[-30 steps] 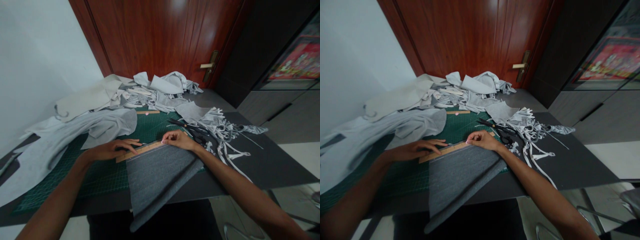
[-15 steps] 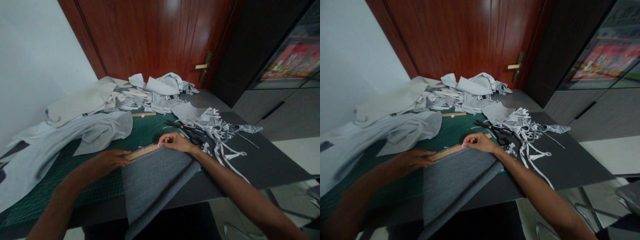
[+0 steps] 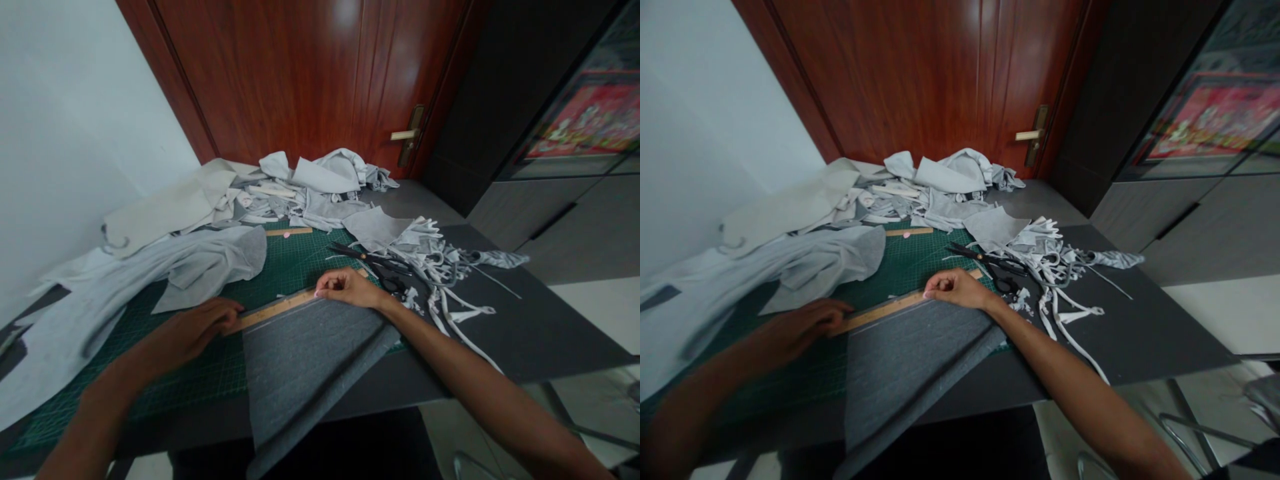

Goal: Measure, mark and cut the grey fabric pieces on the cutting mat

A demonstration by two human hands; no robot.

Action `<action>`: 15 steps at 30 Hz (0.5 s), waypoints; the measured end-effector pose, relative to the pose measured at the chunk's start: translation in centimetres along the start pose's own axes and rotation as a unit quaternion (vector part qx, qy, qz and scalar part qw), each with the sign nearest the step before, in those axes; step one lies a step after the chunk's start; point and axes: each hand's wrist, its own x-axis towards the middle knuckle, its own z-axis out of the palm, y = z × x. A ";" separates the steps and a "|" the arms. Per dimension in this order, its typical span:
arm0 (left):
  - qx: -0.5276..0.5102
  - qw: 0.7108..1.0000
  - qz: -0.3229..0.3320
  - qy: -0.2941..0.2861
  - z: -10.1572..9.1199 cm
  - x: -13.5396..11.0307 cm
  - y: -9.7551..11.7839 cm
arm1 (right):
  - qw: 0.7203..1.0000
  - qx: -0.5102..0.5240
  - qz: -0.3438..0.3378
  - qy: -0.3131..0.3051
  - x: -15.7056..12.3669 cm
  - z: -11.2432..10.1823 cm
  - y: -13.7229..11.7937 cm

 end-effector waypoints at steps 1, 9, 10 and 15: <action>0.014 0.999 -0.040 0.017 -0.5 -0.6 -0.2 | 1.000 0.001 0.000 0.000 0.0 0.0 0.0; 0.081 0.993 -0.031 0.083 -0.9 1.0 2.7 | 1.000 0.005 0.001 0.001 0.0 0.1 0.0; 0.064 0.996 -0.002 0.066 -0.4 2.1 3.2 | 1.000 0.005 0.002 0.001 -0.1 0.1 0.0; -0.058 0.987 0.146 0.010 2.0 7.2 3.1 | 1.000 0.001 0.007 0.008 -0.3 0.1 0.1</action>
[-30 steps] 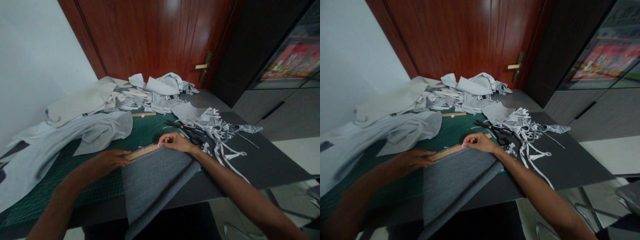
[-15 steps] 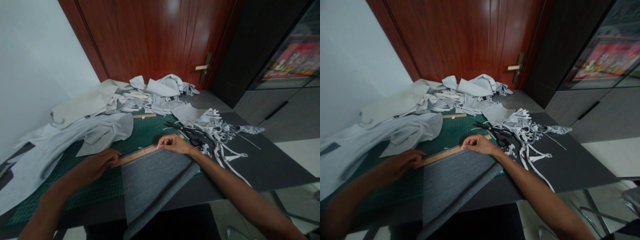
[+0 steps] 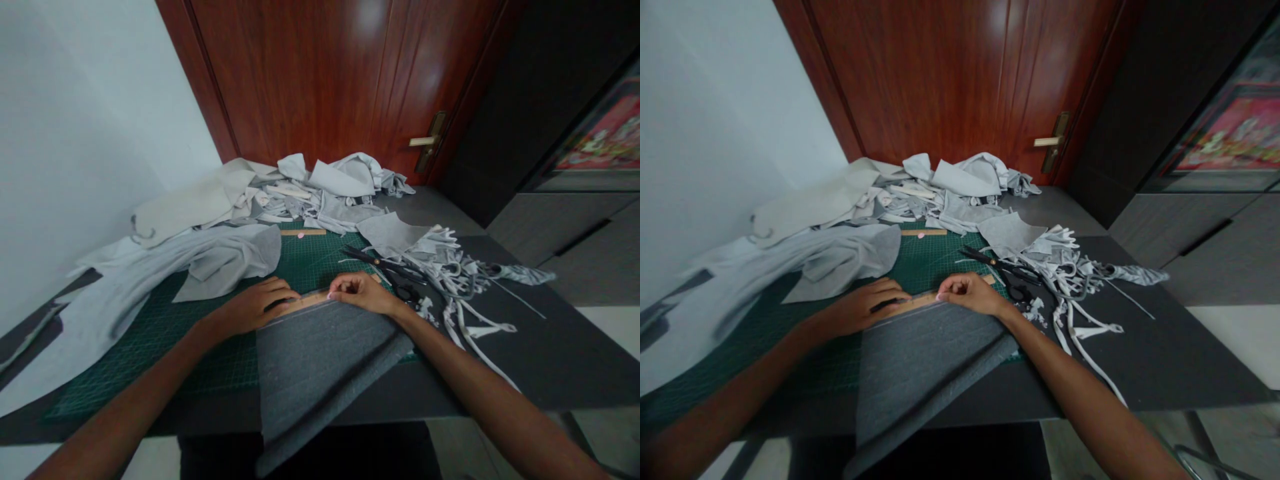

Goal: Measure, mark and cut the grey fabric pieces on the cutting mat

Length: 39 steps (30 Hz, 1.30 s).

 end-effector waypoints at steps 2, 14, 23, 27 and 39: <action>-0.047 0.999 0.022 0.012 0.5 0.7 -1.4 | 1.000 0.000 0.009 0.000 -0.1 0.0 0.0; -0.046 0.995 0.075 0.038 1.3 0.6 -2.5 | 0.997 -0.072 0.022 -0.025 0.2 1.0 -2.0; -0.003 0.994 0.066 0.085 1.4 0.3 -2.6 | 0.997 -0.080 -0.020 -0.004 3.0 5.1 -2.4; 0.052 0.984 -0.002 0.172 1.3 0.3 -2.8 | 0.999 -0.031 -0.001 0.013 3.0 4.4 -1.1; -0.053 0.990 0.095 0.086 2.0 0.8 -2.4 | 1.000 -0.006 -0.013 0.019 3.6 4.2 -0.5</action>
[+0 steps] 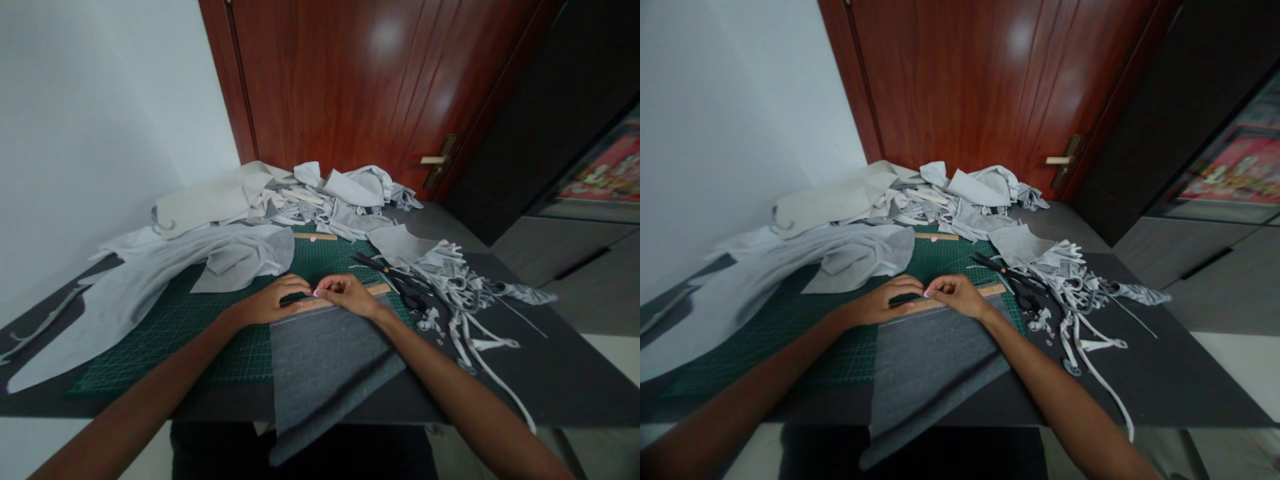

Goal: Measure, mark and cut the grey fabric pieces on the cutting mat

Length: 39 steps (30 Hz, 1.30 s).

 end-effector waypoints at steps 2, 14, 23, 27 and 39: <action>-0.005 1.000 -0.015 -0.003 0.1 -0.2 -0.2 | 1.000 0.004 0.002 0.000 0.0 -0.1 0.0; 0.030 0.999 -0.006 -0.025 0.0 -0.3 0.3 | 1.000 0.023 0.002 -0.002 -0.2 -0.1 -0.6; 0.027 0.999 -0.016 -0.022 0.4 -0.5 -0.5 | 0.995 -0.082 -0.059 0.009 -0.6 0.8 -0.3; 0.028 0.999 -0.020 -0.020 0.7 -0.7 -0.9 | 0.978 -0.154 -0.140 -0.009 -1.1 1.8 -1.1; 0.000 1.000 -0.015 -0.007 0.9 0.0 -0.8 | 0.961 -0.218 -0.167 -0.011 -1.4 2.6 -1.3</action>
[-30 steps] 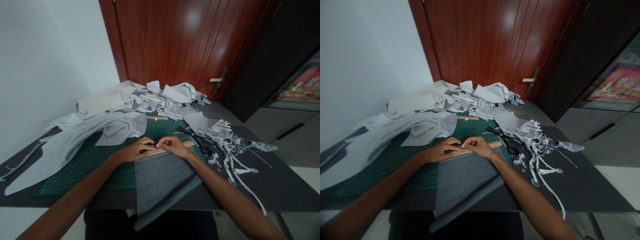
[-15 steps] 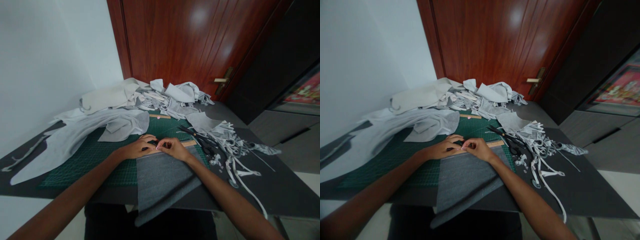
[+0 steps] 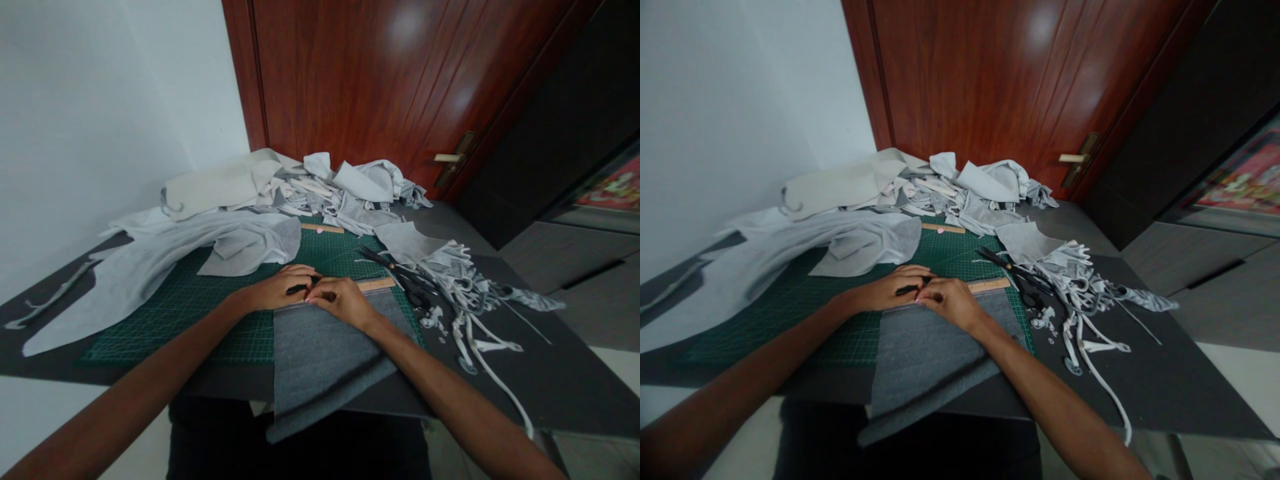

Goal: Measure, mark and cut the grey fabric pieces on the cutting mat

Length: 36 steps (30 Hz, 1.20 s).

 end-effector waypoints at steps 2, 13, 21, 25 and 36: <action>0.000 1.000 0.003 0.003 0.0 0.1 -0.1 | 1.000 -0.008 0.009 0.000 0.0 0.1 0.0; -0.012 1.000 0.007 0.003 -0.3 0.3 -0.3 | 0.999 -0.039 0.012 -0.012 -0.1 0.2 0.2; 0.006 1.000 0.006 -0.001 0.0 0.2 -1.0 | 0.996 -0.082 0.017 -0.024 0.2 -0.2 -0.6; 0.008 1.000 0.001 -0.006 -0.1 0.1 -1.0 | 0.996 -0.083 0.004 -0.025 0.2 -0.3 -0.3; 0.007 1.000 -0.016 -0.004 -0.1 -0.1 -1.2 | 0.995 -0.092 0.022 -0.033 0.2 -1.3 -0.5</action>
